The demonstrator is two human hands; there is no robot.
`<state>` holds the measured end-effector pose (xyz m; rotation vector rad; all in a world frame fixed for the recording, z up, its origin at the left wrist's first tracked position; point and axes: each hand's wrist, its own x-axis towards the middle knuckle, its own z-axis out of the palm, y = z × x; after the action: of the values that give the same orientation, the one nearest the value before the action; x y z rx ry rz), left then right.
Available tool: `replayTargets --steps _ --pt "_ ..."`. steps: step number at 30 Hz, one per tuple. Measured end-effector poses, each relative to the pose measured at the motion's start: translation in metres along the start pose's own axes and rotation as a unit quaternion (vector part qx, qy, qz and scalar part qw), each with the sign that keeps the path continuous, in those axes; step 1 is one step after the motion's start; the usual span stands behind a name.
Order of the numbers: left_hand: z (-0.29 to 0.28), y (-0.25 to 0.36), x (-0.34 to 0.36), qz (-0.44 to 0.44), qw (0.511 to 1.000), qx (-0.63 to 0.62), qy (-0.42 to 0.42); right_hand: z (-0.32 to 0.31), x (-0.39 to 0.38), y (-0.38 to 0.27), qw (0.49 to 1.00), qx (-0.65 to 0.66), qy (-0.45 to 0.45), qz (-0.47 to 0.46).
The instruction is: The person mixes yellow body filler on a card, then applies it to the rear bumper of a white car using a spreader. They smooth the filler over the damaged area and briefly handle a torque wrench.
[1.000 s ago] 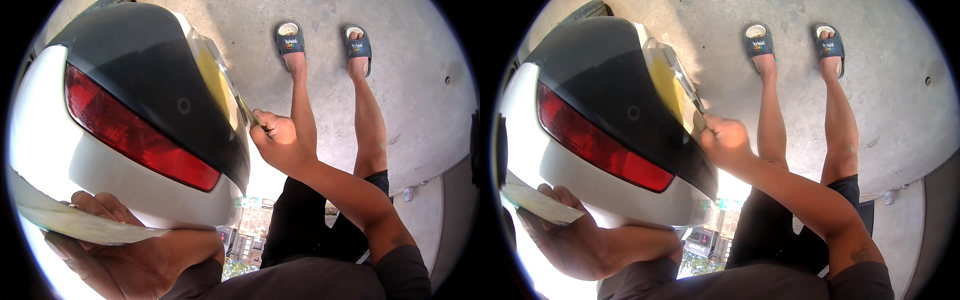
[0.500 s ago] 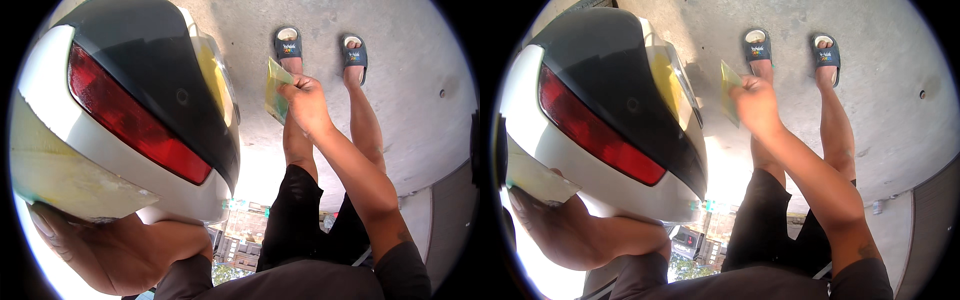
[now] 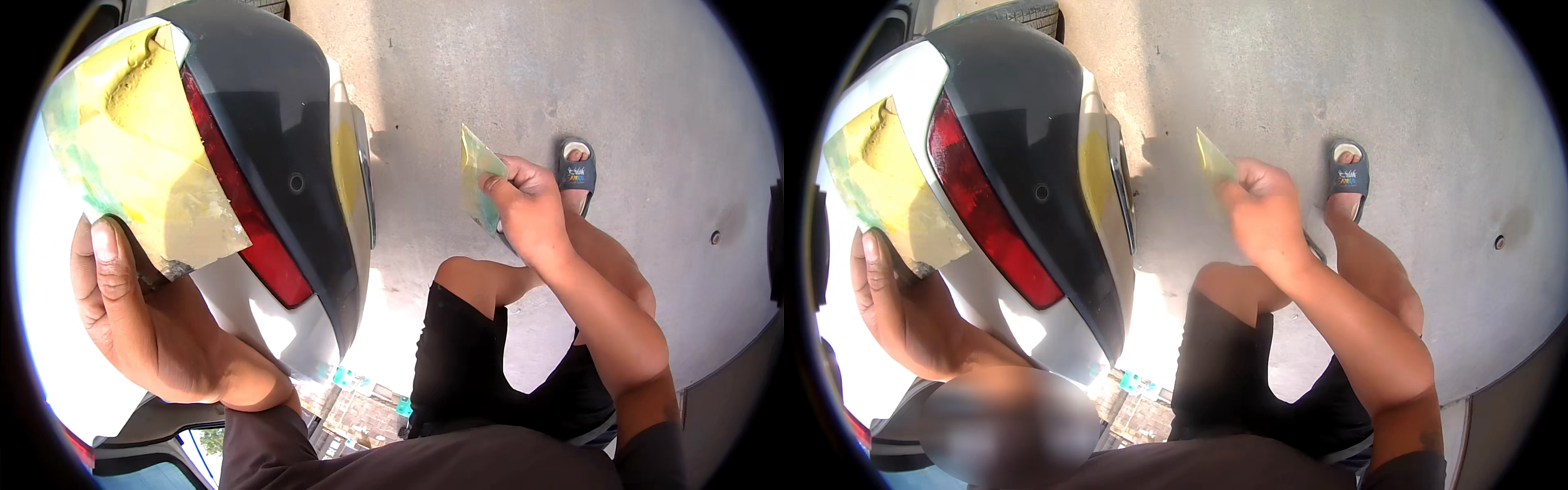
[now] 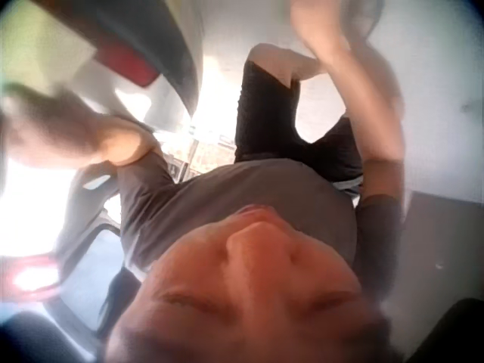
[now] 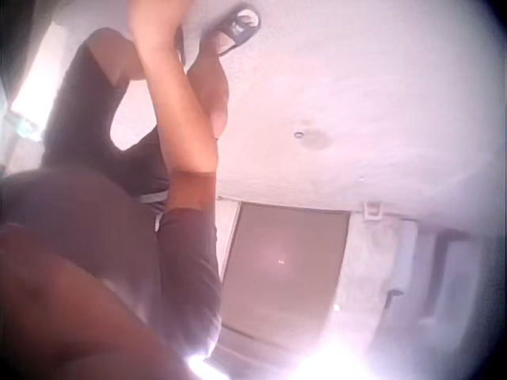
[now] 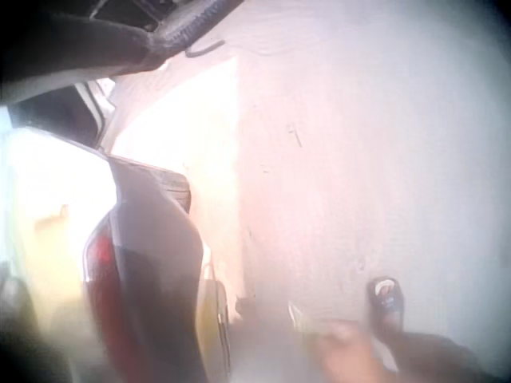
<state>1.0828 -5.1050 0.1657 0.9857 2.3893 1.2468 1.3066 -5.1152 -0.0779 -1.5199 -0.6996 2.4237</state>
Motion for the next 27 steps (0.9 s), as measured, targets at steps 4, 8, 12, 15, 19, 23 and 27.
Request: replayTargets --steps 4,8,12,15,19,23,27 --pt "0.004 -0.008 -0.01 0.017 1.0 -0.009 0.008 0.015 -0.004 -0.035 0.985 -0.072 -0.052 -0.146" --pt "0.005 -0.021 -0.011 0.084 0.996 0.03 -0.023 0.019 0.011 -0.042 0.933 -0.189 -0.076 -0.296" --pt "0.027 -0.016 -0.004 0.193 0.978 0.081 -0.009 0.014 0.023 -0.059 0.82 -0.36 -0.021 -0.444" --pt "0.011 -0.02 0.0 0.336 0.923 0.172 -0.073 0.024 0.027 -0.051 0.766 -0.437 -0.001 -0.471" --pt "0.014 0.0 -0.058 0.274 0.959 -0.057 -0.047 0.038 0.026 -0.018 0.763 -0.434 -0.036 -0.477" --pt "0.028 0.017 -0.042 0.304 0.949 -0.078 -0.027 0.039 0.021 0.0 0.844 -0.369 -0.002 -0.39" --pt "0.017 0.004 -0.041 0.276 0.96 -0.05 -0.003 0.052 0.031 0.029 0.86 -0.298 0.009 -0.415"
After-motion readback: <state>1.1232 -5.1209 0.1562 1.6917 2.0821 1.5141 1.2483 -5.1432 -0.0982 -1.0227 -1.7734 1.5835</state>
